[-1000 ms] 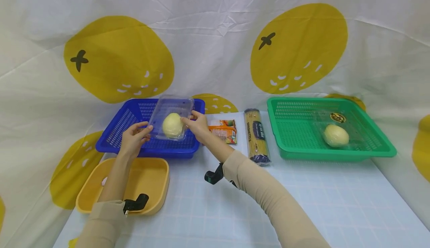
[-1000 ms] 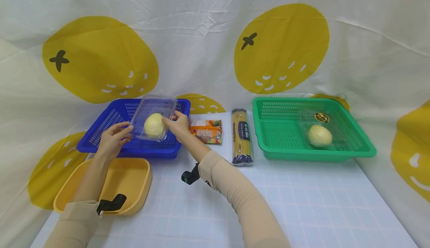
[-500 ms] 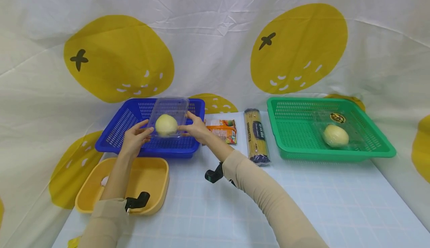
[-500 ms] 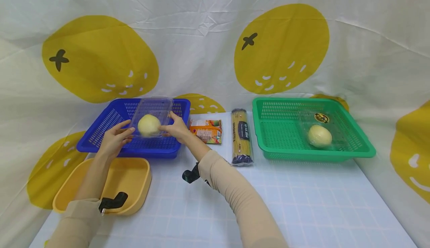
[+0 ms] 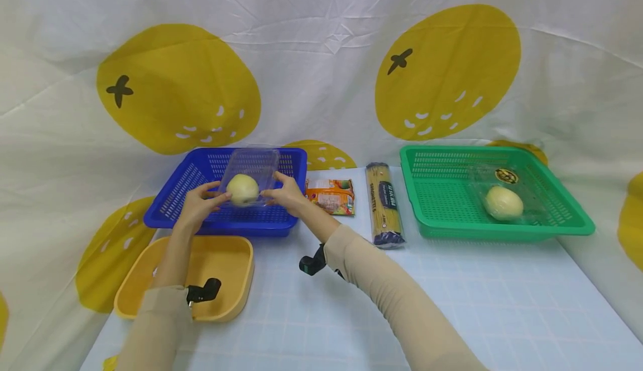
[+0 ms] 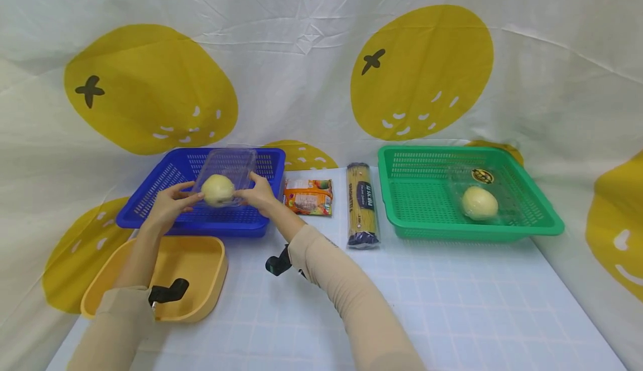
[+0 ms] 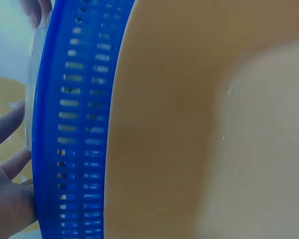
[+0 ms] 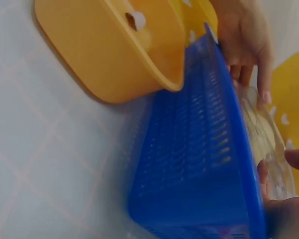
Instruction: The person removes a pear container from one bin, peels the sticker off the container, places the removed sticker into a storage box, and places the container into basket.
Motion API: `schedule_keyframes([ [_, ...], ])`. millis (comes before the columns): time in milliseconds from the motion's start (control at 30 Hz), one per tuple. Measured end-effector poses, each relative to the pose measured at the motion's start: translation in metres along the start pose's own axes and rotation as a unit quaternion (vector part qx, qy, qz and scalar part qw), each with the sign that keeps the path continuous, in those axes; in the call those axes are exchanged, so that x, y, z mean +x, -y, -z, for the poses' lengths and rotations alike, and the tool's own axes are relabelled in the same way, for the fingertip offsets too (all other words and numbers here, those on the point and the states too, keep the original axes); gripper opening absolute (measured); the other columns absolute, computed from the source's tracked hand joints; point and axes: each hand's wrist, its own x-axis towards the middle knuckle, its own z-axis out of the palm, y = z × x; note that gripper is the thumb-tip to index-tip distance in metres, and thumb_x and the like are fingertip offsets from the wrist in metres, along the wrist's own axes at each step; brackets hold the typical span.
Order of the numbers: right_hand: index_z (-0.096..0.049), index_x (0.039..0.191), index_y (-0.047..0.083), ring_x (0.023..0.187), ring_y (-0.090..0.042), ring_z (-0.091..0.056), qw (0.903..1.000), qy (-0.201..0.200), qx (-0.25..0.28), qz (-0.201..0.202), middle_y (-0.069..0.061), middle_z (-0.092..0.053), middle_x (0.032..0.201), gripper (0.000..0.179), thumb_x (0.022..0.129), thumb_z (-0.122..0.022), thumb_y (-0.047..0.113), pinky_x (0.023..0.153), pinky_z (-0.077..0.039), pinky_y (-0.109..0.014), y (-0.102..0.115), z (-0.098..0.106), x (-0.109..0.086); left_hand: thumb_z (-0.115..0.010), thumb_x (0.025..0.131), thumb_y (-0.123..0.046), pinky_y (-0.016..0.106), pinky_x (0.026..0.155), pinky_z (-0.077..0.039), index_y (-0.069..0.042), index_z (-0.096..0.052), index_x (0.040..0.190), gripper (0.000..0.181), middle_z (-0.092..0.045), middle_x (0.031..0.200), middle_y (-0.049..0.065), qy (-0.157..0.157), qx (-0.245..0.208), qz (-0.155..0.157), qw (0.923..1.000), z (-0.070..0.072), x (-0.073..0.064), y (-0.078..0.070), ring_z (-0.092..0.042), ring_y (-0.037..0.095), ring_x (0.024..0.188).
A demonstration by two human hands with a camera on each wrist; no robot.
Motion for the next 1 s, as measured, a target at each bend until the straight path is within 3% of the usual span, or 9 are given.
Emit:
schedule_keyframes([
  [200, -0.023, 0.147, -0.002, 0.109, -0.033, -0.058, 0.9999, -0.008, 0.001, -0.007, -0.017, -0.028, 0.150, 0.073, 0.085, -0.062, -0.007, 0.079, -0.055, -0.030, -0.005, -0.007, 0.004, -0.065, 0.090, -0.028, 0.035, 0.090, -0.049, -0.003, -0.032, 0.145, 0.070, -0.045, 0.132, 0.027, 0.030, -0.015, 0.015, 0.9993, 0.011, 0.006, 0.008, -0.055, -0.001, 0.088],
  [367, -0.024, 0.147, 0.000, 0.107, -0.032, -0.060, 0.9996, -0.016, -0.007, -0.024, -0.015, -0.029, 0.150, 0.073, 0.085, -0.063, -0.006, 0.080, -0.055, -0.032, -0.007, -0.011, 0.009, -0.064, 0.091, -0.023, 0.044, 0.097, -0.044, -0.001, -0.031, 0.145, 0.067, -0.039, 0.138, 0.028, 0.050, -0.018, 0.023, 0.9983, 0.017, 0.011, 0.011, -0.055, 0.002, 0.092],
  [533, -0.024, 0.148, 0.002, 0.103, -0.030, -0.062, 0.9986, -0.023, -0.013, -0.046, -0.014, -0.031, 0.149, 0.075, 0.084, -0.063, -0.005, 0.076, -0.056, -0.028, -0.010, -0.014, 0.013, -0.061, 0.092, -0.023, 0.036, 0.094, -0.046, -0.001, -0.030, 0.145, 0.065, -0.037, 0.140, 0.026, 0.051, -0.012, 0.046, 0.9976, 0.018, 0.016, 0.013, -0.052, 0.019, 0.108],
  [667, -0.024, 0.147, 0.001, 0.102, -0.030, -0.062, 0.9975, -0.026, -0.022, -0.062, -0.016, -0.032, 0.148, 0.075, 0.084, -0.064, -0.006, 0.074, -0.056, -0.027, -0.012, -0.016, 0.014, -0.058, 0.094, -0.022, 0.026, 0.088, -0.049, 0.001, -0.031, 0.144, 0.061, -0.039, 0.138, 0.025, 0.056, -0.014, 0.073, 0.9957, 0.020, 0.021, 0.015, -0.052, 0.024, 0.112],
  [1000, -0.022, 0.147, -0.003, 0.102, -0.030, -0.063, 0.9942, -0.015, -0.058, -0.090, -0.019, -0.030, 0.150, 0.076, 0.083, -0.063, -0.005, 0.083, -0.054, -0.032, -0.015, -0.020, 0.015, -0.052, 0.096, -0.011, 0.035, 0.092, -0.049, 0.004, -0.030, 0.144, 0.055, -0.038, 0.138, 0.027, 0.088, 0.011, 0.112, 0.9898, 0.024, 0.026, 0.017, -0.054, 0.023, 0.103],
])
